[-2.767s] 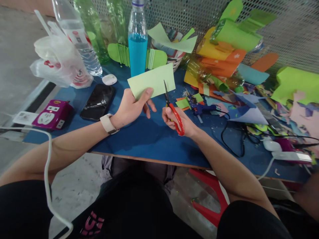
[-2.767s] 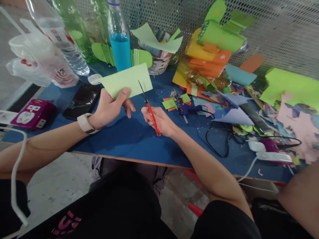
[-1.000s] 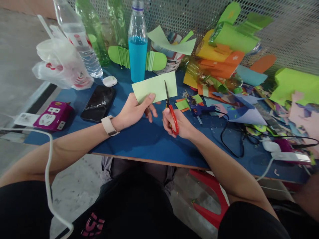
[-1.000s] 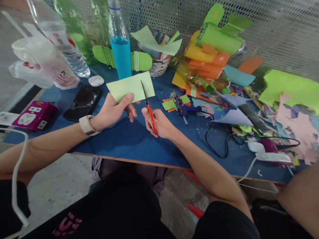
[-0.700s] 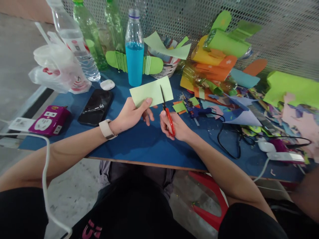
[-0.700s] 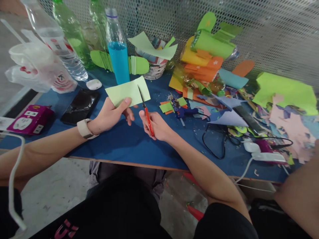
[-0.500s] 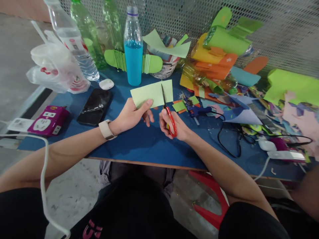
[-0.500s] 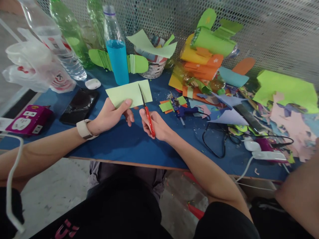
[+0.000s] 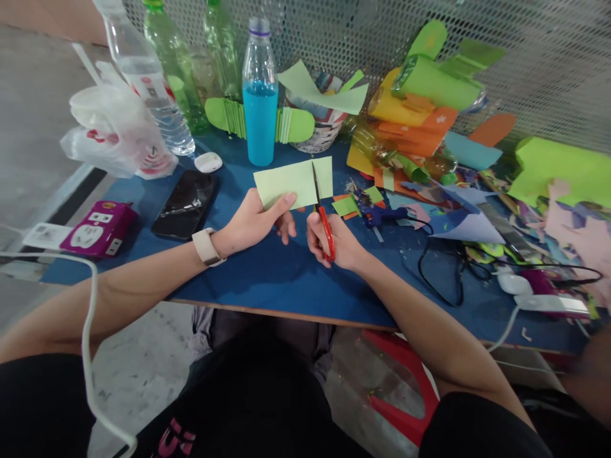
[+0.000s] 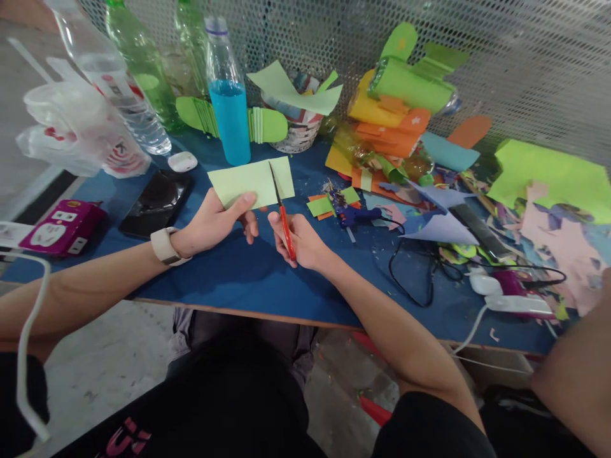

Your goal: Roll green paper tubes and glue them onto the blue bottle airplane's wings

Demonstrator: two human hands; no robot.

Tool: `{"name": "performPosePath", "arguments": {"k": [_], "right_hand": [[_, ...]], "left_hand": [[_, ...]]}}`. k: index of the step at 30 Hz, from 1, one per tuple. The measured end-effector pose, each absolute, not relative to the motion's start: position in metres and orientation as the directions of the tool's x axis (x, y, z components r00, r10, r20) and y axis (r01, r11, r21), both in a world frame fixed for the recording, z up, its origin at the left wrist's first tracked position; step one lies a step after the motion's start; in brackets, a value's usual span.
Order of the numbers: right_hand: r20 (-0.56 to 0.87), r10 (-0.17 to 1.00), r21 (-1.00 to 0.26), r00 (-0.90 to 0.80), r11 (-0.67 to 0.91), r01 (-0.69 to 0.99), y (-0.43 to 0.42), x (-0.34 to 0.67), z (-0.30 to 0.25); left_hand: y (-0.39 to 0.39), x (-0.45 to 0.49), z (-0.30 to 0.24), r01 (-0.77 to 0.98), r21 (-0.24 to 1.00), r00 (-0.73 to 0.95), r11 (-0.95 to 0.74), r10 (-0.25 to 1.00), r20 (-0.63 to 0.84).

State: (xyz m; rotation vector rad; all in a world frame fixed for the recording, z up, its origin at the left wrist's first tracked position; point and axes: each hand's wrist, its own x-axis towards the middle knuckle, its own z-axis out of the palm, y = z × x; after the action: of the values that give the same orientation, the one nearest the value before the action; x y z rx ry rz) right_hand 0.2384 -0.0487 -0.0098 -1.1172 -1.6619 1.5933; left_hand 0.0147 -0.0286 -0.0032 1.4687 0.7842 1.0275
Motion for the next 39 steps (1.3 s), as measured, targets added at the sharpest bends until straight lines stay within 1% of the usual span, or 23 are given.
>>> {"name": "performPosePath", "arguments": {"k": [5, 9, 20, 27, 34, 39], "right_hand": [[-0.158, 0.868, -0.982, -0.471, -0.086, 0.170, -0.051, 0.237, -0.004], [-0.133, 0.871, -0.986, -0.473, -0.068, 0.151, -0.051, 0.235, -0.003], [-0.113, 0.882, -0.978, -0.458, -0.019, 0.206, -0.049, 0.236, -0.011], [-0.182, 0.871, -0.978, -0.456, -0.113, 0.175, -0.049, 0.240, -0.002], [-0.162, 0.871, -0.983, -0.464, -0.100, 0.155, -0.048, 0.240, 0.001], [-0.142, 0.881, -0.985, -0.452, -0.081, 0.151, -0.046, 0.240, -0.009]], "left_hand": [[-0.031, 0.015, -0.001, -0.055, 0.985, 0.418, -0.166, 0.892, 0.174], [-0.031, 0.015, -0.001, -0.059, 0.987, 0.444, -0.151, 0.881, 0.161], [-0.030, 0.016, -0.001, -0.052, 0.987, 0.443, -0.151, 0.882, 0.159], [-0.028, 0.015, -0.003, -0.038, 0.988, 0.462, -0.153, 0.874, 0.153], [-0.026, 0.013, -0.002, -0.024, 0.985, 0.497, -0.171, 0.853, 0.160], [-0.025, 0.012, -0.002, -0.028, 0.986, 0.480, -0.167, 0.863, 0.159]]}}
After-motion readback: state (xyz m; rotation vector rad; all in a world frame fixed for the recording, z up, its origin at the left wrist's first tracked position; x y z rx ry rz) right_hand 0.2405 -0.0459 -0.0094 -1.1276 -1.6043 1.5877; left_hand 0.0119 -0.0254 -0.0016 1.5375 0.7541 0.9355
